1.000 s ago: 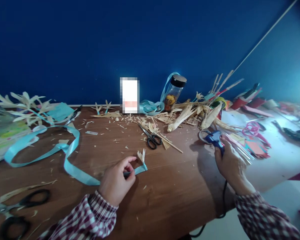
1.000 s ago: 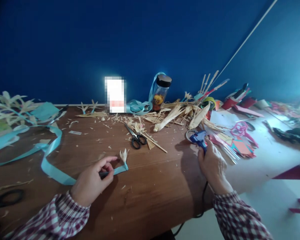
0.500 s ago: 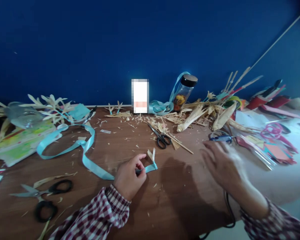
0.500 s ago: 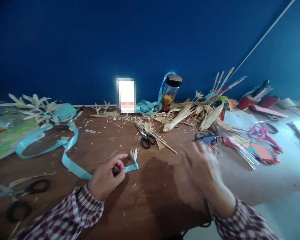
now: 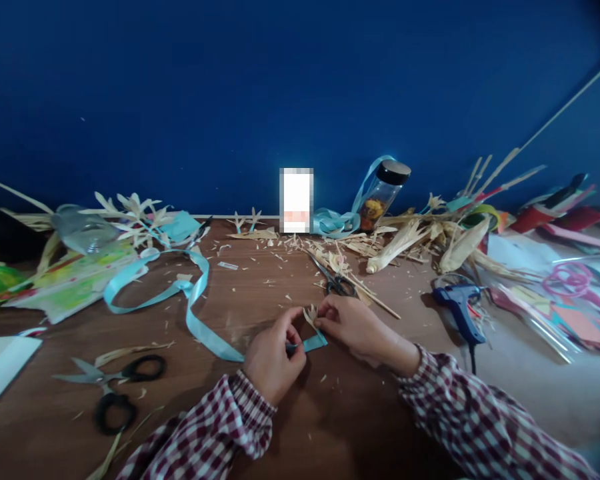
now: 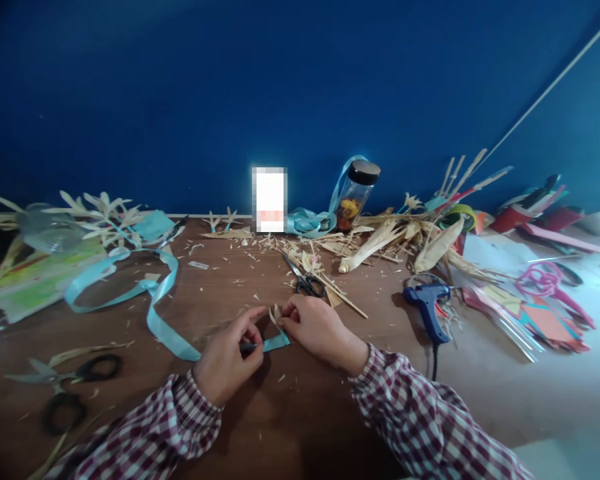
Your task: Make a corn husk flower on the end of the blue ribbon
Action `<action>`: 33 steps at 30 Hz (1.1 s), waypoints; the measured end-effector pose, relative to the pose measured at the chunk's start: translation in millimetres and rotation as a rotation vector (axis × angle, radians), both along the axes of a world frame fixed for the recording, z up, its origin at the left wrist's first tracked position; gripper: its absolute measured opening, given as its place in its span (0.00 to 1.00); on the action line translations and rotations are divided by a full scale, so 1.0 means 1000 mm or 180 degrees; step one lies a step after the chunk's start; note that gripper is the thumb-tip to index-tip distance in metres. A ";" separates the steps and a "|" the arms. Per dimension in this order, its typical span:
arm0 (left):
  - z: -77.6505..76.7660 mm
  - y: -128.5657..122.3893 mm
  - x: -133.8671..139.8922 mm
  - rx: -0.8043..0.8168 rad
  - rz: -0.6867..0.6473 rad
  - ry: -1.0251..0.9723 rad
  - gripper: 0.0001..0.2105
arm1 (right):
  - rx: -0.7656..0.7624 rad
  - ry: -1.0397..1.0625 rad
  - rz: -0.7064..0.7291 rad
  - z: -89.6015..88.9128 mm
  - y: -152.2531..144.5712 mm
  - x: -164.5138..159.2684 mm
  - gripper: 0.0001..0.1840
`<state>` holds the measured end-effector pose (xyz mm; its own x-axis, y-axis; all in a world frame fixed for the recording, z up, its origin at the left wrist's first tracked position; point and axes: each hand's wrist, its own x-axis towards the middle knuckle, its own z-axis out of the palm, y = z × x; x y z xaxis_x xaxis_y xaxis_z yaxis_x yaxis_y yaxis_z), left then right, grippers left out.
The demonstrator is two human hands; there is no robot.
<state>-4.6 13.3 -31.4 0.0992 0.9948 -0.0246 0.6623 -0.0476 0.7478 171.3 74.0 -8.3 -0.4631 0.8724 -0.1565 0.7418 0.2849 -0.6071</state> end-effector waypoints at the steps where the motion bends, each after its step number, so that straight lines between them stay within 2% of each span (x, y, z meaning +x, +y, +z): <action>1: 0.000 0.000 0.000 -0.0001 -0.0004 0.0009 0.24 | 0.0002 0.0035 0.0010 -0.001 0.000 0.000 0.09; 8: 0.001 0.002 0.001 -0.0111 0.0012 0.0033 0.25 | 0.0179 -0.0267 -0.0078 0.003 -0.003 -0.003 0.14; 11: 0.001 0.001 0.001 -0.0086 0.0003 0.0038 0.24 | 0.0148 -0.0392 -0.0052 0.000 -0.003 -0.004 0.12; 13: 0.001 0.000 0.001 -0.0066 -0.0017 0.0025 0.24 | 0.0080 -0.0217 -0.0049 -0.002 -0.003 -0.004 0.10; 16: 0.001 0.000 0.000 -0.0044 -0.0042 -0.0025 0.24 | -0.0225 0.0425 -0.0067 -0.004 -0.003 -0.003 0.09; 22: 0.012 0.003 -0.005 -0.0080 -0.0058 -0.0171 0.21 | -0.1262 0.1857 -0.0284 -0.006 -0.002 -0.002 0.15; 27: 0.026 0.006 -0.011 -0.0467 -0.0300 -0.0124 0.05 | -0.1865 0.2238 -0.0243 -0.007 -0.002 0.000 0.17; 30: 0.030 0.006 -0.013 -0.0454 -0.0345 -0.0334 0.05 | -0.2078 0.2324 -0.0174 -0.002 -0.001 0.001 0.16; 33: 0.028 0.004 -0.014 -0.0741 -0.0223 -0.0732 0.06 | -0.2208 0.2485 -0.0134 0.003 -0.002 0.001 0.15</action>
